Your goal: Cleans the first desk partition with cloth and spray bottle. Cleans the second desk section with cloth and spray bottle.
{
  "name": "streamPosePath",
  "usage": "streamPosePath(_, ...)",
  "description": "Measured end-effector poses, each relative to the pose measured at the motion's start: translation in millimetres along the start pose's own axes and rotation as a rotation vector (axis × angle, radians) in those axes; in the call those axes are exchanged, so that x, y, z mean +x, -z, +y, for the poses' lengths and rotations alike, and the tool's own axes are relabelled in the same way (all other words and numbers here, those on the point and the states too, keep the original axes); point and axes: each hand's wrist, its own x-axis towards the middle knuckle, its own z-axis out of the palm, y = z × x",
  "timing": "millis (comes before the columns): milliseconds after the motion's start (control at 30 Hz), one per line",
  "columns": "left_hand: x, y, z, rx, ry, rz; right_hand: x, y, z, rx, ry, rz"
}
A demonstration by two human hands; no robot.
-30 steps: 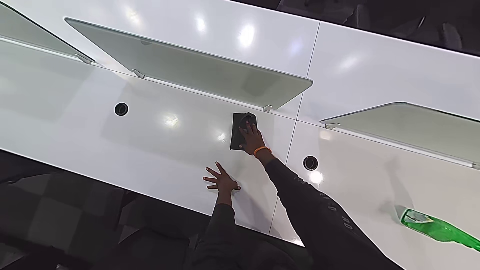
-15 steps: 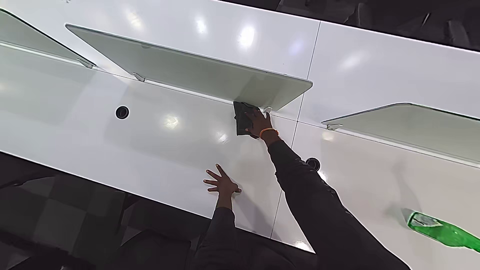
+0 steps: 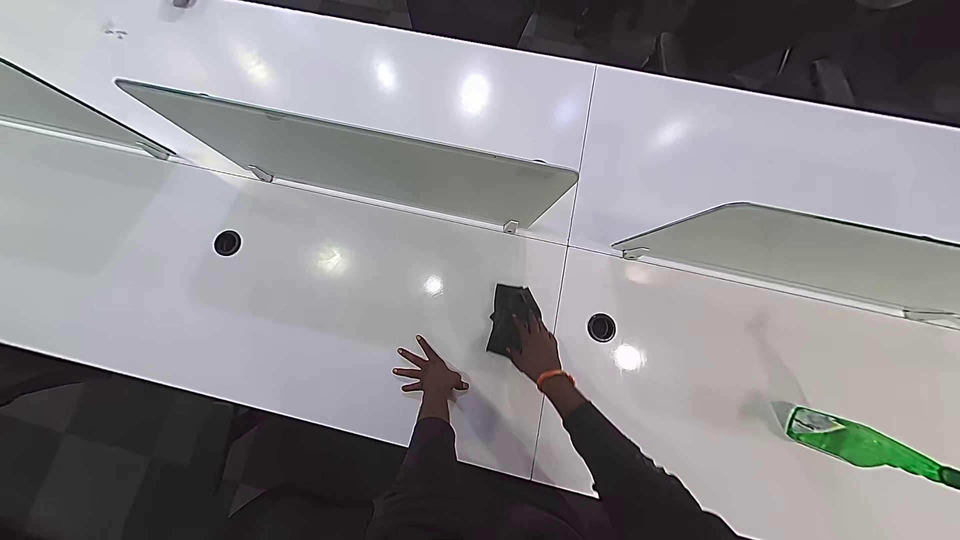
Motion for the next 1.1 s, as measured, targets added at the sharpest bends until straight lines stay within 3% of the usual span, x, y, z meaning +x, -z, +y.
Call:
streamPosePath(133, 1, 0, -2, -0.011, 0.001, -0.003, -50, -31, 2, -0.052, 0.01, -0.049)
streamPosePath(233, 0, 1, 0, -0.008, 0.003, -0.016, -45, -33, 0, -0.093, 0.033, -0.047)
streamPosePath(467, 1, 0, -1, -0.014, 0.0, -0.014, 35, 9, -33, -0.148, 0.126, -0.067)
streamPosePath(833, 2, 1, -2, -0.014, -0.003, -0.012, 169, 102, -143, -0.178, 0.117, -0.04)
streamPosePath(1100, 4, 0, -3, -0.026, 0.003, -0.007, 187, 91, -200, -0.158, 0.181, 0.01)
